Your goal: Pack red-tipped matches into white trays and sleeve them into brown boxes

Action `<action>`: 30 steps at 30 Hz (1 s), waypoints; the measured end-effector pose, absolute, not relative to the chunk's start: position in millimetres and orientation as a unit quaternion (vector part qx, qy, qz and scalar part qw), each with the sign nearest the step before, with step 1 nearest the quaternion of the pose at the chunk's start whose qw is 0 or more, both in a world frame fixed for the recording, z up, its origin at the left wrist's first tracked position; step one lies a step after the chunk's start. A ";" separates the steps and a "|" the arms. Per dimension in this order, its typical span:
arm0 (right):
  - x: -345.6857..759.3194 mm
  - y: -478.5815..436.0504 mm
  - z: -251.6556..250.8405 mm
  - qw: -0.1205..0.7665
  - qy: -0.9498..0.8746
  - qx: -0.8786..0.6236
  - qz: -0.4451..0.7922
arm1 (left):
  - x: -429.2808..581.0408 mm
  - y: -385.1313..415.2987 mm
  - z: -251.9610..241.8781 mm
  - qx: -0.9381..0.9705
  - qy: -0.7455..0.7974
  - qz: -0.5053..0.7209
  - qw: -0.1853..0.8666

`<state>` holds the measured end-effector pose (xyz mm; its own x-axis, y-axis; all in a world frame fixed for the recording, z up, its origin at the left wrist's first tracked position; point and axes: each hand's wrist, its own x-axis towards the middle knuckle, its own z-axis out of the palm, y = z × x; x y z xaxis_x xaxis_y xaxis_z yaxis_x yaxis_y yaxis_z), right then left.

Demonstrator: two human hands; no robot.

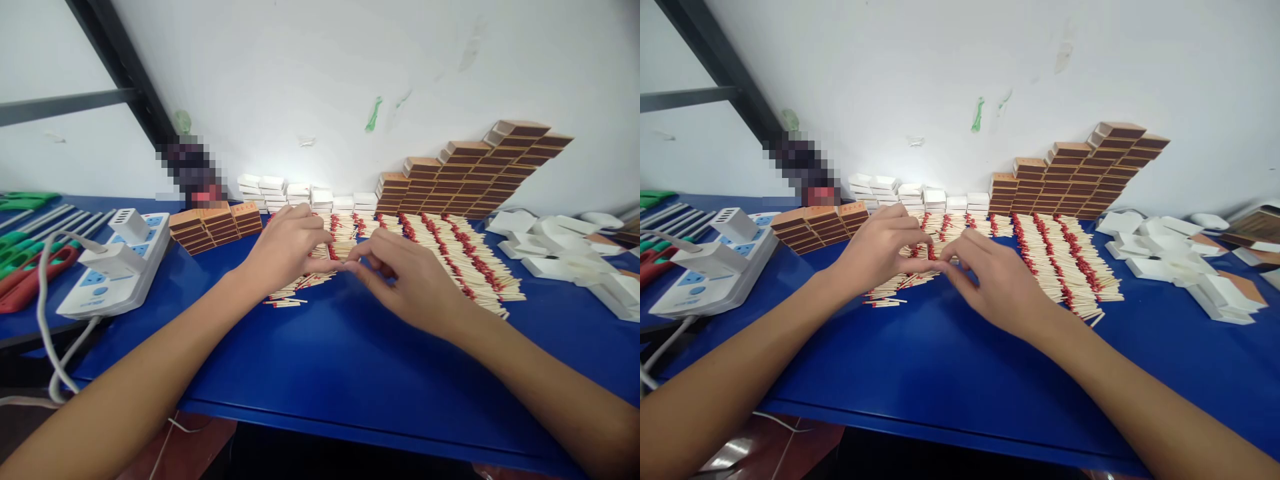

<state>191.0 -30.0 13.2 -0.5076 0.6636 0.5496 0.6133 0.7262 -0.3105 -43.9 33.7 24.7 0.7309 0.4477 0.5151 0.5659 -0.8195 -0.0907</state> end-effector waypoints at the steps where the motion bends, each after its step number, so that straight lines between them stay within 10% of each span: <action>1: 185.9 -33.1 10.5 0.330 -0.876 -0.349 0.041 | -45.2 34.8 25.7 -0.919 -0.285 -0.243 0.125; 18: 139.1 -36.9 -12.3 0.183 -0.896 -0.389 0.109 | -49.1 42.1 28.7 -0.904 -0.330 -0.239 0.127; 30: 182.2 -27.3 11.7 0.361 -0.854 -0.375 -0.001 | -50.2 40.0 25.0 -0.918 -0.305 -0.223 0.123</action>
